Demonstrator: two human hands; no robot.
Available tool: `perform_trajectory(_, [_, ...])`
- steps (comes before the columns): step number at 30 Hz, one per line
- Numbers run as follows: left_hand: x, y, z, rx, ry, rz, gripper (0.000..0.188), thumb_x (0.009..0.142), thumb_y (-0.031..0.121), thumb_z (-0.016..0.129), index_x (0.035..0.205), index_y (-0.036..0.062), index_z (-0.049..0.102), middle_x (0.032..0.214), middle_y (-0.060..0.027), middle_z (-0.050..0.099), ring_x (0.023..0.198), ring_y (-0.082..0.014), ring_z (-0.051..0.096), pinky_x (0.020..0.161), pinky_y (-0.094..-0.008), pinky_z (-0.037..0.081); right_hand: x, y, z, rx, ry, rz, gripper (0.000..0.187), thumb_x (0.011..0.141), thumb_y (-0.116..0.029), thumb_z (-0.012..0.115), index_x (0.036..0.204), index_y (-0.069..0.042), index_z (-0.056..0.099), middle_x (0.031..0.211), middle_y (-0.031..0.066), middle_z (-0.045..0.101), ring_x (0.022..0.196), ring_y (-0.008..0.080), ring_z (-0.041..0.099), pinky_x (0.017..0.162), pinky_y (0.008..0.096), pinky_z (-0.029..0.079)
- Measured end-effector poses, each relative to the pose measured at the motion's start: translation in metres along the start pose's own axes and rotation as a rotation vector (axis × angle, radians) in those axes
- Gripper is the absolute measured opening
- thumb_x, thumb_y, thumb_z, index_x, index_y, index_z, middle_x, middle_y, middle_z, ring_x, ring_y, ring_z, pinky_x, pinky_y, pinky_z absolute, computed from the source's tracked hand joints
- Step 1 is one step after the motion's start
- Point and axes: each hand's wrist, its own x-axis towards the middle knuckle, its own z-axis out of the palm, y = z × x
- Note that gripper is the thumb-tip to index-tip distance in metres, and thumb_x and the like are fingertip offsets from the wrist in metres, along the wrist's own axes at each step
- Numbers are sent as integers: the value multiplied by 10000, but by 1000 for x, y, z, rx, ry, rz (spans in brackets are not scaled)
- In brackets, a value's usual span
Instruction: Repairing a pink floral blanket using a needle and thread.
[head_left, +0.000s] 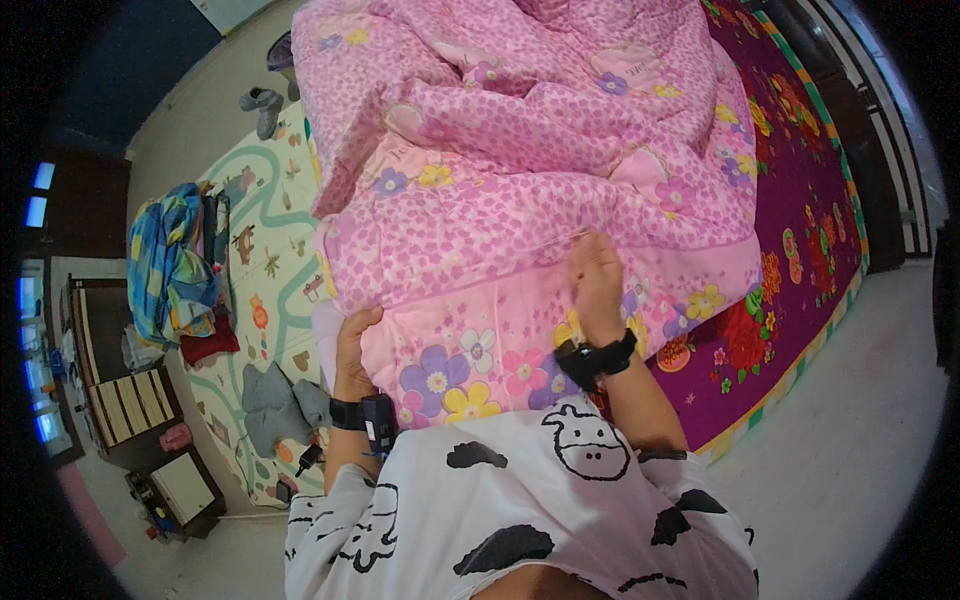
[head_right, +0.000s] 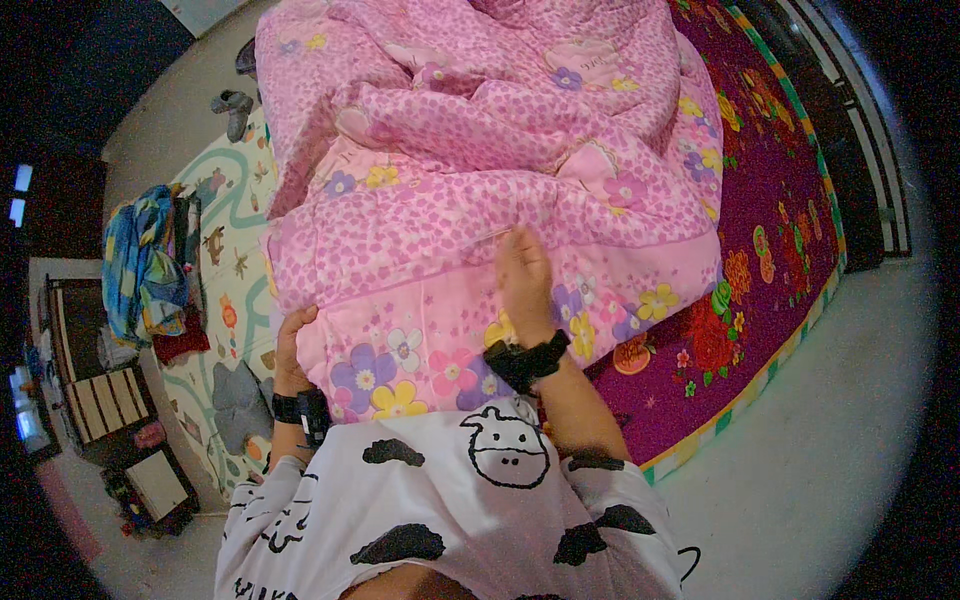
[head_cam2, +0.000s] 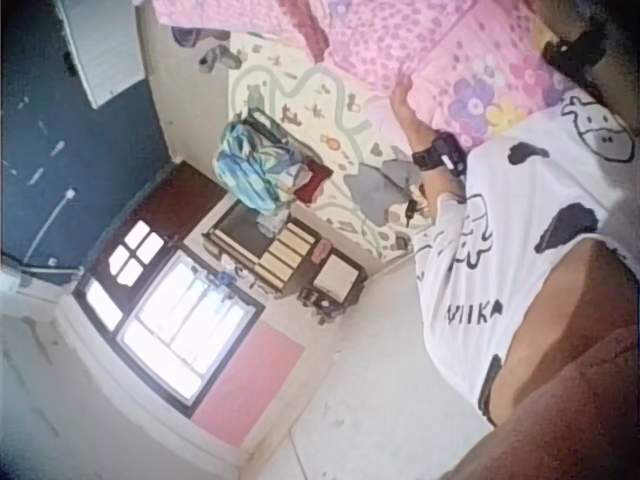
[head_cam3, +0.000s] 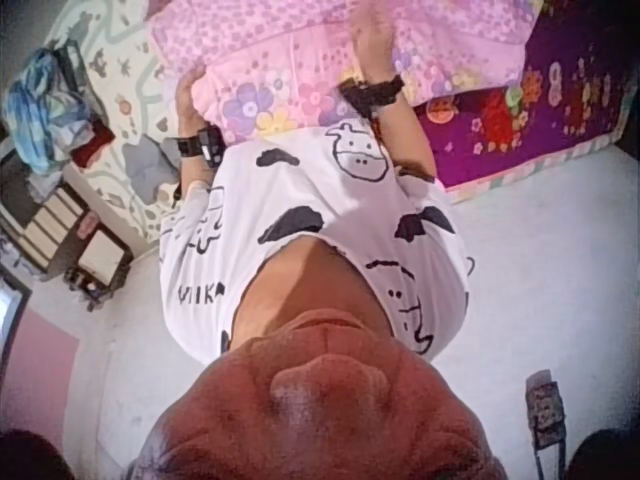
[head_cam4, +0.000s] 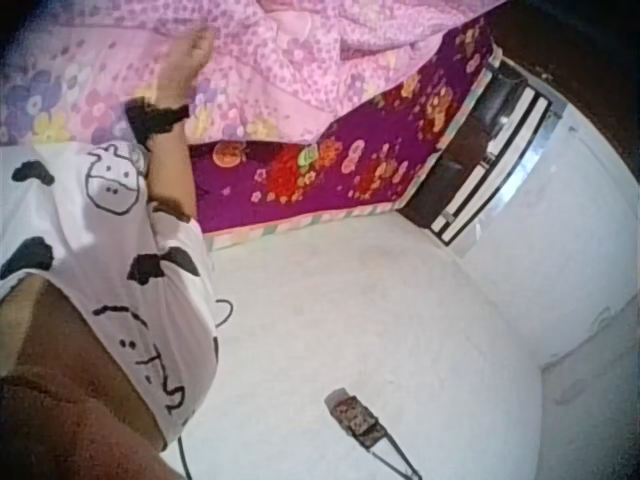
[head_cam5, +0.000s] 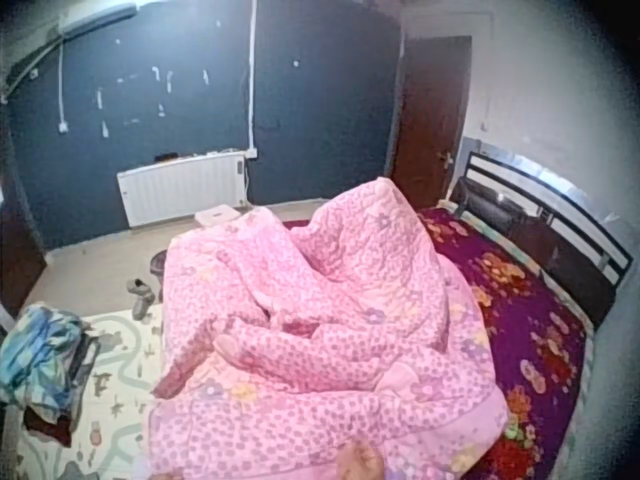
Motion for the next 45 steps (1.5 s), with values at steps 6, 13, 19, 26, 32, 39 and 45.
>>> perform_trajectory(6, [18, 26, -25, 82, 96, 181, 190, 779, 98, 549, 945, 8, 577, 872, -89, 621, 779, -197, 614, 723, -307, 502, 21, -59, -38, 179, 48, -147, 218, 947, -274, 447, 936, -70, 524, 594, -78, 348, 478, 10, 280, 422, 165, 227])
perform_trajectory(13, [48, 145, -102, 538, 50, 436, 378, 866, 139, 490, 1205, -23, 452, 1023, -103, 590, 911, -195, 580, 842, -340, 453, 4, 6, -45, -149, -125, 34, 186, 928, -206, 484, 954, -36, 554, 679, -73, 439, 565, 4, 346, 493, 158, 283])
perform_trajectory(19, [36, 70, -27, 1630, 442, 1312, 411, 756, 68, 609, 1158, 43, 529, 1087, -159, 578, 1019, -321, 537, 870, -361, 428, -8, 19, -36, -399, -116, -72, 173, 892, -155, 520, 974, -6, 555, 699, -49, 485, 606, 48, 410, 547, 196, 360])
perform_trajectory(26, [9, -63, 106, 1656, -640, 992, 393, 773, 147, 589, 1141, 24, 528, 1223, -164, 485, 1174, -331, 417, 966, -422, 345, 3, -4, 9, -821, -264, -231, 196, 838, -196, 556, 875, -4, 548, 734, 185, 585, 659, 349, 570, 578, 388, 434])
perform_trajectory(32, [21, -65, 96, 1716, -785, 966, 430, 817, 222, 533, 1185, 1, 503, 1260, -170, 462, 1229, -331, 360, 1006, -433, 300, 11, 5, 17, -977, -301, -199, 209, 841, -225, 546, 854, -17, 538, 732, 182, 581, 670, 359, 570, 581, 422, 430])
perform_trajectory(39, [21, -67, 92, 1693, -800, 964, 444, 809, 215, 540, 1184, -19, 501, 1268, -174, 462, 1224, -341, 372, 1032, -412, 288, 12, 5, 18, -1174, -287, -261, 217, 837, -231, 542, 834, -15, 518, 741, 193, 579, 679, 377, 573, 593, 464, 429])
perform_trajectory(45, [20, -67, 94, 1693, -780, 998, 413, 816, 228, 537, 1162, 2, 524, 1256, -149, 481, 1215, -311, 389, 1023, -404, 304, 13, 4, 20, -1208, -262, -278, 219, 841, -234, 538, 842, -17, 509, 737, 198, 579, 676, 391, 568, 590, 480, 430])
